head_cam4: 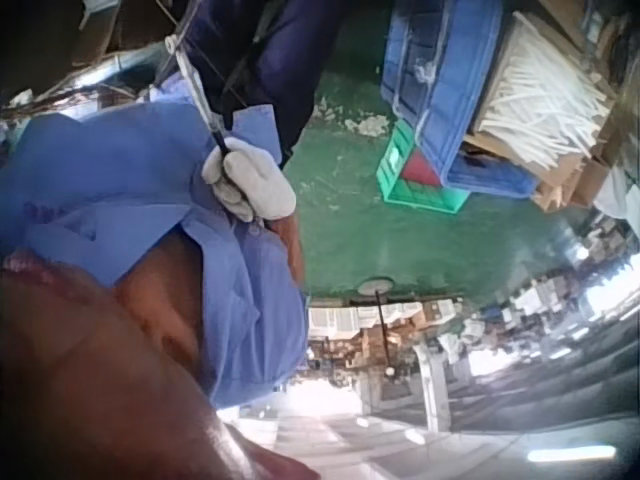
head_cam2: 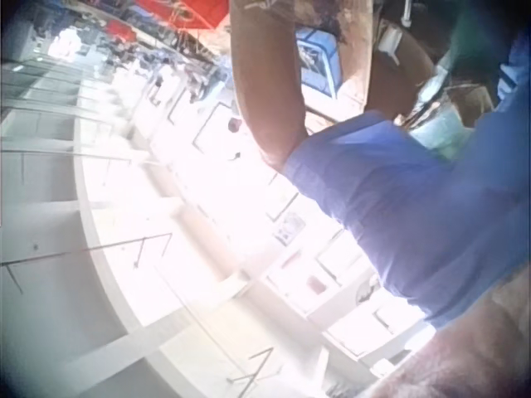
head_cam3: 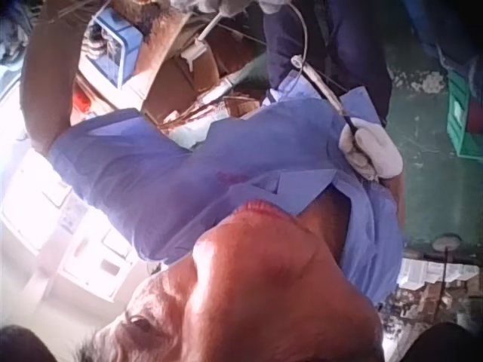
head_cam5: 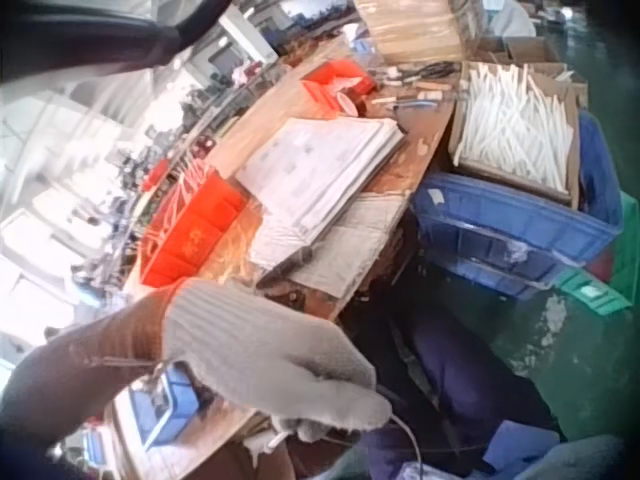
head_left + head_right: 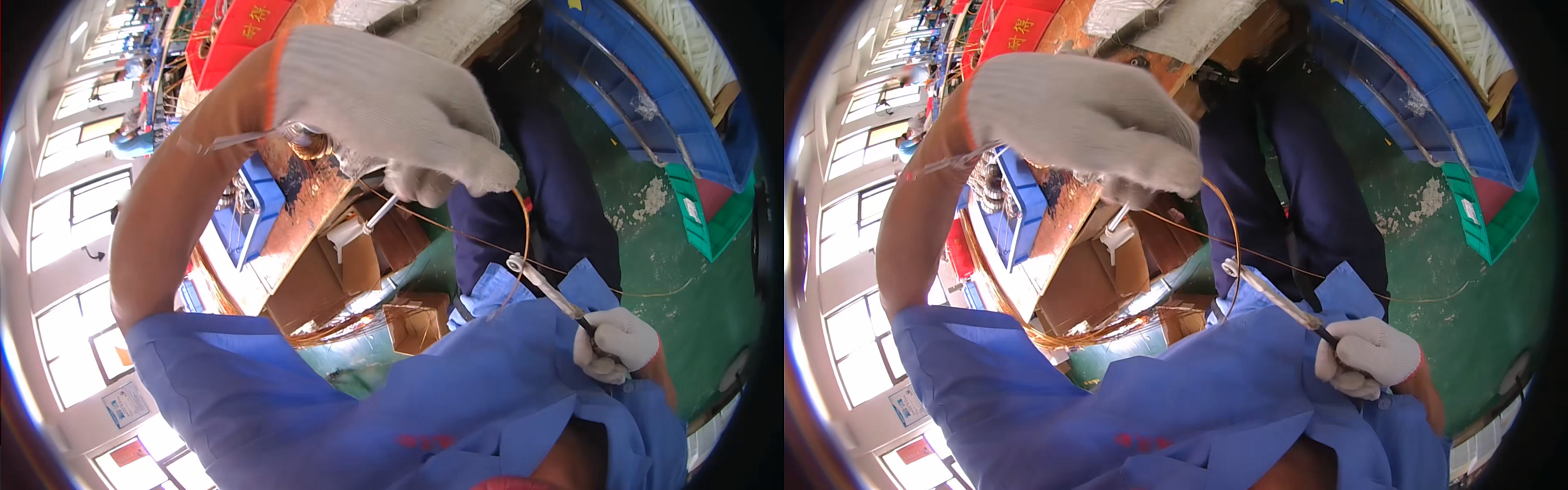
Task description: Winding thick copper wire around a toroidal core using a manual winding tool.
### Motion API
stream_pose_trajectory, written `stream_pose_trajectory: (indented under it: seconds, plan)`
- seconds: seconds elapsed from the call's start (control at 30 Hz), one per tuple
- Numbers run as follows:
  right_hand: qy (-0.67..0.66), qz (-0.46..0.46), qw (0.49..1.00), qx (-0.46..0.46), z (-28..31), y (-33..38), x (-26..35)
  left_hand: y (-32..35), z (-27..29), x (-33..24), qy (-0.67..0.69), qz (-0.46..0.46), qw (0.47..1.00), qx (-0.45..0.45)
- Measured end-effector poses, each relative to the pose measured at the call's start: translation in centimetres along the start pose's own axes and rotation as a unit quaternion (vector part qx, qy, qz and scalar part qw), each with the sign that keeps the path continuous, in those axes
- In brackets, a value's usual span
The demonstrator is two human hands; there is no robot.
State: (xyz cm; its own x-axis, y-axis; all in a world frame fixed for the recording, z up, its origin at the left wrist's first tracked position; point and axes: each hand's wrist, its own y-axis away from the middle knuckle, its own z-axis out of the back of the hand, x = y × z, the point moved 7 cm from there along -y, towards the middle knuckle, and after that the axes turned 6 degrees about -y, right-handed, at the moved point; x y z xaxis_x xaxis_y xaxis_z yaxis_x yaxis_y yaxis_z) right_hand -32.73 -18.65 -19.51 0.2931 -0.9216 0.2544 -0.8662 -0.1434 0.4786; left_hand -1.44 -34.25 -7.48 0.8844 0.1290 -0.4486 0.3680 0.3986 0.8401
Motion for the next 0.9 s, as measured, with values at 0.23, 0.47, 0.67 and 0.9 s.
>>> stream_pose_trajectory:
  seconds: [0.23, 0.47, 0.67, 0.9]
  plan:
    - [-0.040, 0.049, 0.994, 0.093, -2.5, -9.3, 5.0, -0.2, 7.0, 4.8, 0.363, -0.019, 0.872, -0.327]
    - [-0.313, 0.086, 0.915, 0.238, -16.0, -19.7, 11.4, 7.0, 4.0, 21.8, 0.526, -0.117, 0.621, -0.569]
    - [-0.274, -0.028, 0.934, 0.228, -8.4, -11.5, 3.2, 11.0, -2.8, 16.1, 0.354, -0.198, 0.723, -0.560]
    - [-0.049, -0.073, 0.996, 0.022, -1.4, -4.4, 1.2, 9.5, -5.4, 9.7, -0.075, 0.038, 0.766, -0.638]
